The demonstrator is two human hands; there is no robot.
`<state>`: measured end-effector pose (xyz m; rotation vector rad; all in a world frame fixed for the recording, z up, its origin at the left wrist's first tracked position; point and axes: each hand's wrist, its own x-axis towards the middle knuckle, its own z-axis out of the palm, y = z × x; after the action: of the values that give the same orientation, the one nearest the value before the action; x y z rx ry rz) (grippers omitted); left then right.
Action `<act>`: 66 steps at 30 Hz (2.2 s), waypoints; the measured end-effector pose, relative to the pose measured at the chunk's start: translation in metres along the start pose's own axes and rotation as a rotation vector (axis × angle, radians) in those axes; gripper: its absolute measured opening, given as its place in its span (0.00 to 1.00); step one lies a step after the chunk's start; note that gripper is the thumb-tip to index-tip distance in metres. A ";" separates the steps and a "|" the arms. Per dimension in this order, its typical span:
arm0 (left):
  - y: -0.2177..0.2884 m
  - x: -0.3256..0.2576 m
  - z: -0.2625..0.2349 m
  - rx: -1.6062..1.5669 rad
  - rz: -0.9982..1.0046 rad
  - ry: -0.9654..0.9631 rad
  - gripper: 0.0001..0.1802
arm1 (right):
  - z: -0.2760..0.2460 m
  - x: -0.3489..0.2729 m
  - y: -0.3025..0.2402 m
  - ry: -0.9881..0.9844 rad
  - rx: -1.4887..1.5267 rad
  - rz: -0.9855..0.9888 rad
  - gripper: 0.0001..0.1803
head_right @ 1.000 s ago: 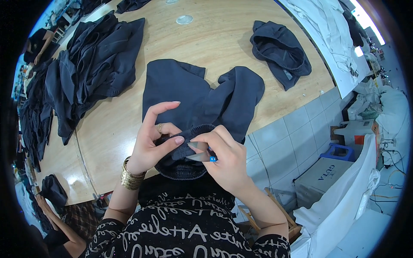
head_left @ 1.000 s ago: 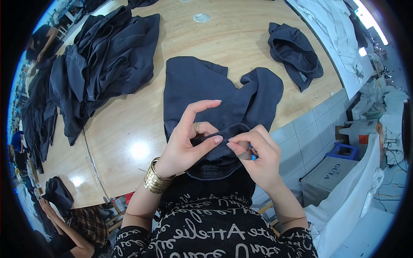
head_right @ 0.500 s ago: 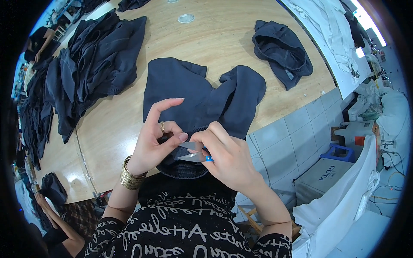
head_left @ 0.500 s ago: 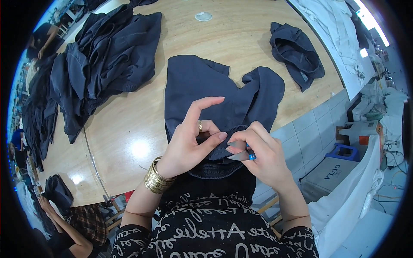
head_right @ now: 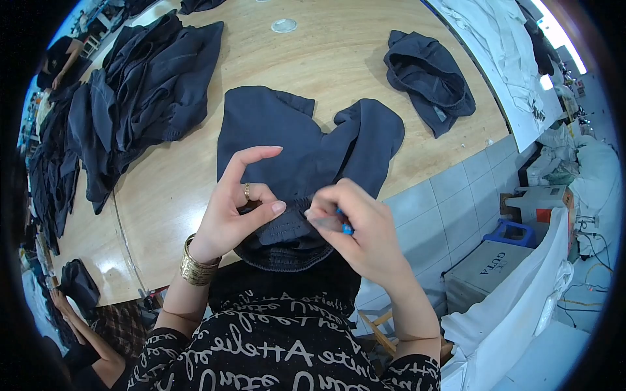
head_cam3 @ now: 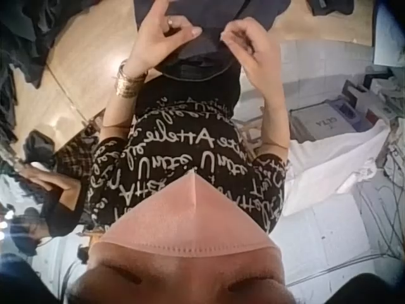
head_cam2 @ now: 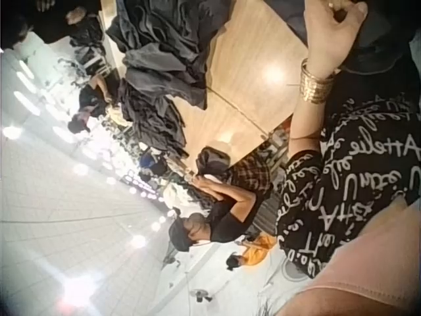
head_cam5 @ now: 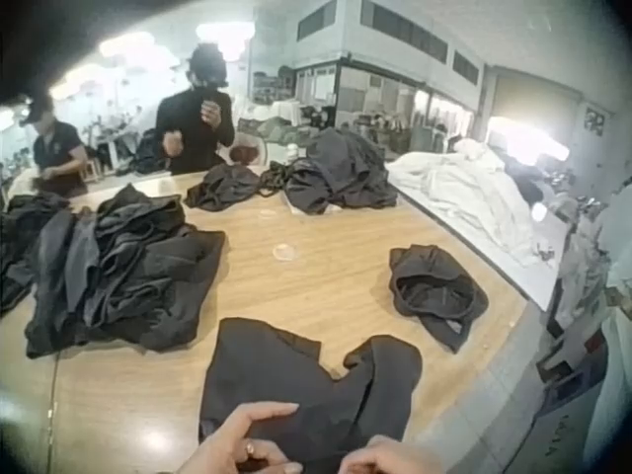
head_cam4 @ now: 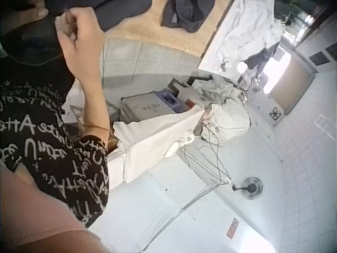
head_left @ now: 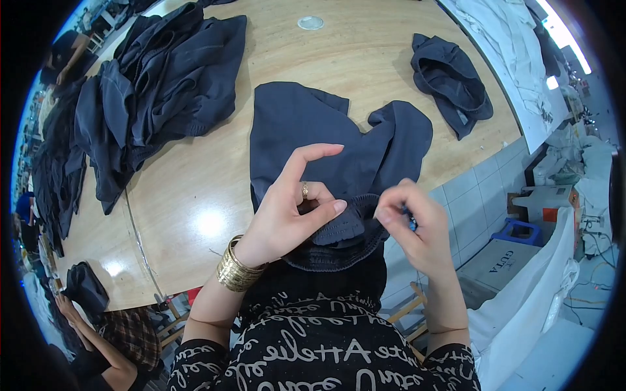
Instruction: Trimming excess threads from manufactured garments using snips.
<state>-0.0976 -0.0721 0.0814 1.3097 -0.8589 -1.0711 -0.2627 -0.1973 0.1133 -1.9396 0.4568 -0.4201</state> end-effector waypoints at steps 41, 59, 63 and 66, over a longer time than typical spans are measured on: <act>0.000 0.001 0.001 -0.075 -0.013 0.000 0.32 | 0.006 -0.008 0.002 0.021 -0.616 -0.205 0.13; -0.004 0.000 -0.002 -0.062 0.032 -0.039 0.24 | 0.001 -0.011 0.006 0.003 -0.082 0.226 0.13; -0.002 -0.001 -0.007 0.027 0.080 -0.165 0.17 | -0.005 -0.010 0.004 -0.041 -0.251 0.050 0.13; -0.001 -0.001 -0.005 0.096 0.151 -0.185 0.14 | -0.008 -0.009 0.002 -0.072 -0.333 -0.016 0.12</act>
<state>-0.0930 -0.0690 0.0800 1.2161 -1.1416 -1.0533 -0.2749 -0.1999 0.1136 -2.2728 0.4890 -0.2967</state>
